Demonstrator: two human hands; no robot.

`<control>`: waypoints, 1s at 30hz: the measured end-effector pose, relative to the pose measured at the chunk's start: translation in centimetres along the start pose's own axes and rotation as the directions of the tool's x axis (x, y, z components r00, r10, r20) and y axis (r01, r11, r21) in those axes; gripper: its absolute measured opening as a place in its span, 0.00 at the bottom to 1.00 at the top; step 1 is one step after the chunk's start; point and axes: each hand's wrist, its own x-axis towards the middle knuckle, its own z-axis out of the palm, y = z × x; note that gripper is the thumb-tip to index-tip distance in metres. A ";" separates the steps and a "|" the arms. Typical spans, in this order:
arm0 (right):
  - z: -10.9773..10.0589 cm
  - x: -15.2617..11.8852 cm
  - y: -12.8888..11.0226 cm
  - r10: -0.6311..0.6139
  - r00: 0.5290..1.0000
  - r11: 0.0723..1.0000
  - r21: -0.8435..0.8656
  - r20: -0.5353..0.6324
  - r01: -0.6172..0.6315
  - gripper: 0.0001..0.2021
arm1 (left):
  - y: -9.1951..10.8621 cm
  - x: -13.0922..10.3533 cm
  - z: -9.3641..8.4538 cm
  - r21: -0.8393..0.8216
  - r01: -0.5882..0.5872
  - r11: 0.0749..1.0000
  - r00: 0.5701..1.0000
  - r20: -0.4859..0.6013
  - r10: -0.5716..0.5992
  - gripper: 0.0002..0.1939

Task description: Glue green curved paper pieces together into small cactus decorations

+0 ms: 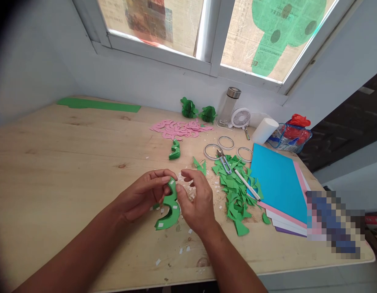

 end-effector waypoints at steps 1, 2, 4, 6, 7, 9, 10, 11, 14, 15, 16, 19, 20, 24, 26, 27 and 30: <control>0.0 0.0 0.1 0.080 0.997 0.996 0.049 -0.004 -0.080 0.12 | 0.0 0.0 0.0 0.000 -0.016 1.000 1.000 -0.010 0.016 0.10; 0.1 0.1 0.1 0.160 0.987 0.981 0.109 0.008 -0.160 0.11 | 0.0 0.1 -0.1 0.002 -0.032 0.999 0.999 -0.020 0.032 0.10; 0.2 0.3 0.2 0.301 0.950 0.920 0.239 0.080 -0.312 0.09 | 0.0 0.1 -0.2 0.011 -0.058 0.998 0.998 -0.037 0.059 0.10; 0.2 0.4 0.3 0.394 0.902 0.832 0.349 0.176 -0.431 0.09 | 0.0 0.2 -0.2 0.017 -0.081 0.997 0.995 -0.050 0.082 0.10; 0.3 0.5 0.3 0.423 0.880 0.789 0.389 0.219 -0.476 0.09 | -0.1 0.2 -0.2 0.019 -0.092 0.996 0.994 -0.055 0.093 0.10; 0.3 0.6 0.2 0.458 0.843 0.717 0.443 0.282 -0.538 0.09 | -0.1 0.2 -0.2 0.028 -0.110 0.993 0.992 -0.066 0.112 0.10; 0.4 0.6 0.2 0.469 0.829 0.690 0.461 0.304 -0.559 0.09 | -0.2 0.2 -0.2 0.033 -0.118 0.993 0.990 -0.071 0.120 0.09; 0.4 0.5 0.2 0.480 0.818 0.667 0.475 0.317 -0.574 0.09 | -0.2 0.2 -0.2 0.039 -0.124 0.991 0.989 -0.074 0.127 0.09; 0.5 0.5 0.3 0.521 0.802 0.616 0.523 0.292 -0.590 0.09 | -0.2 0.3 0.0 0.069 -0.160 0.985 0.983 -0.078 0.165 0.13; 0.5 0.5 0.4 0.536 0.802 0.607 0.540 0.264 -0.583 0.10 | -0.2 0.3 0.0 0.088 -0.178 0.980 0.979 -0.083 0.185 0.15; 0.5 0.5 0.5 0.546 0.805 0.606 0.555 0.231 -0.570 0.10 | -0.3 0.3 0.1 0.116 -0.194 0.974 0.975 -0.091 0.205 0.17; 0.6 0.6 0.8 0.536 0.833 0.645 0.570 0.136 -0.509 0.09 | -0.6 0.5 0.4 0.239 -0.189 0.952 0.969 -0.111 0.220 0.17; 0.6 0.6 0.9 0.526 0.843 0.665 0.565 0.112 -0.489 0.09 | -0.7 0.5 0.5 0.279 -0.174 0.944 0.972 -0.107 0.211 0.16; 0.5 0.6 1.1 0.497 0.866 0.720 0.533 0.049 -0.444 0.09 | -1.0 0.4 0.8 0.398 -0.135 0.907 0.981 -0.075 0.179 0.13; 0.5 0.6 1.0 0.481 0.876 0.737 0.520 0.044 -0.431 0.09 | -1.0 0.3 0.9 0.434 -0.140 0.890 0.978 -0.082 0.194 0.13; 0.5 0.6 1.0 0.471 0.880 0.740 0.517 0.057 -0.430 0.09 | -1.0 0.3 0.9 0.445 -0.147 0.883 0.974 -0.088 0.207 0.13; 0.5 0.6 1.0 0.452 0.881 0.731 0.508 0.139 -0.455 0.09 | -0.9 0.2 1.1 0.465 -0.181 0.867 0.961 -0.103 0.256 0.12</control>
